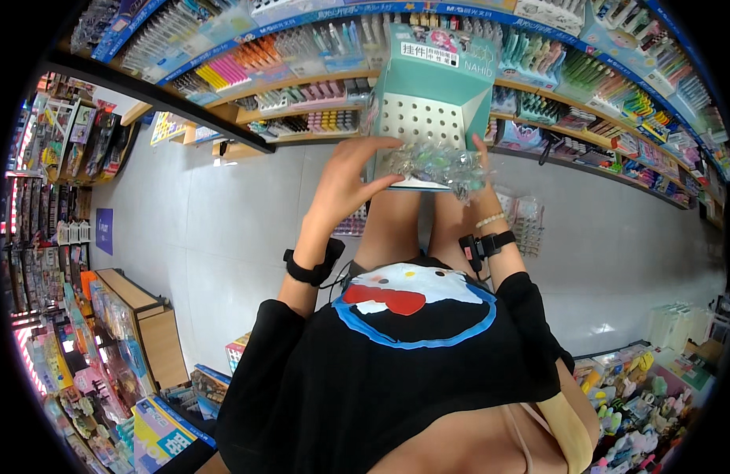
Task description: The person organizes boxes of clear star-shaped ornaments by placing them into display bins on a store shelf.
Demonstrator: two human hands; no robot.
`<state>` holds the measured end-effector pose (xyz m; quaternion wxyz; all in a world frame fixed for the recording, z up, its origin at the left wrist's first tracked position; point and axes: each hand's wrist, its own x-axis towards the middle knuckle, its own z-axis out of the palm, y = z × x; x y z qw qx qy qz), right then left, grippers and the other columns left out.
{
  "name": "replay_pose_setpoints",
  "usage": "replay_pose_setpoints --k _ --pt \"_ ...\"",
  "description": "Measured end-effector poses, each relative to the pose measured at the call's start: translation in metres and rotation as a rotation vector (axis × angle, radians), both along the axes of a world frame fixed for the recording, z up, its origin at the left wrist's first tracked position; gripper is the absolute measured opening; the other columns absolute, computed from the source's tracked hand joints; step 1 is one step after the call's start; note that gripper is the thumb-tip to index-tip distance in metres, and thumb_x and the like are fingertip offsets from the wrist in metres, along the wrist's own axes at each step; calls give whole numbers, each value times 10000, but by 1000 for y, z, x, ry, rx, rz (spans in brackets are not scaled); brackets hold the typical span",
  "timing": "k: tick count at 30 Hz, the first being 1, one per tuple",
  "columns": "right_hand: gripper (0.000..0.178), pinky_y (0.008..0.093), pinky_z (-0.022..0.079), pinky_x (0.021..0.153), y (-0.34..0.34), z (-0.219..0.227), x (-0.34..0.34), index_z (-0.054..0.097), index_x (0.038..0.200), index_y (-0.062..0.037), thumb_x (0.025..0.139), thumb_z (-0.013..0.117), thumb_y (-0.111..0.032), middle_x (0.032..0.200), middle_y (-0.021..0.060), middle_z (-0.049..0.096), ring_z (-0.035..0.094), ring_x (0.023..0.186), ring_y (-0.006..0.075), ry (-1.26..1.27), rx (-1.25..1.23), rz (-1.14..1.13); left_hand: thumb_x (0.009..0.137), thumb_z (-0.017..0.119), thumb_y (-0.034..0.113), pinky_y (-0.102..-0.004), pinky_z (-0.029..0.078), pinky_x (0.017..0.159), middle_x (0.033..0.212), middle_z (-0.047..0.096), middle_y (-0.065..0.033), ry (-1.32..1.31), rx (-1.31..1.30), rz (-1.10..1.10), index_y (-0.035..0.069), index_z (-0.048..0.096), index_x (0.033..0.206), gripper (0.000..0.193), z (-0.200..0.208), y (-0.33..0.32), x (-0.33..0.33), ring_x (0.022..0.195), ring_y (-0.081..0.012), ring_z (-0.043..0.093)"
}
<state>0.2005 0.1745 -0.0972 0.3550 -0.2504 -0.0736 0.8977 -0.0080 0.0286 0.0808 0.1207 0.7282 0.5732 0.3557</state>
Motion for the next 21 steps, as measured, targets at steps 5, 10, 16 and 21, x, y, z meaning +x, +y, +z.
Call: replay_pose_setpoints --k 5,10,16,21 --pt "580 450 512 873 2 3 0 603 1182 -53 814 611 -501 1100 142 647 633 961 308 -13 -4 -11 738 746 115 -354 443 904 1106 645 -83 -54 3 -4 65 620 1134 419 -2 0 -1 1037 -267 593" --pt "604 433 510 885 3 6 4 547 1250 -44 854 572 -499 1140 141 632 634 977 297 -3 31 7 758 721 95 -356 438 923 1125 642 -84 -106 -66 -42 60 613 1156 414 1 5 -5 1055 -257 593" --pt "631 422 515 875 -3 19 6 511 1287 -37 846 608 -478 1167 137 612 624 998 289 -151 140 8 759 713 93 -354 415 973 1177 626 -89 -99 -35 -93 60 592 1196 455 4 5 -7 1117 -260 566" --pt "634 425 519 862 -6 15 12 510 1286 -33 830 640 -453 1168 144 610 623 993 290 -110 118 5 753 710 92 -360 409 975 1200 616 -91 -85 -116 -112 69 595 1197 459 6 -4 -3 1124 -268 557"
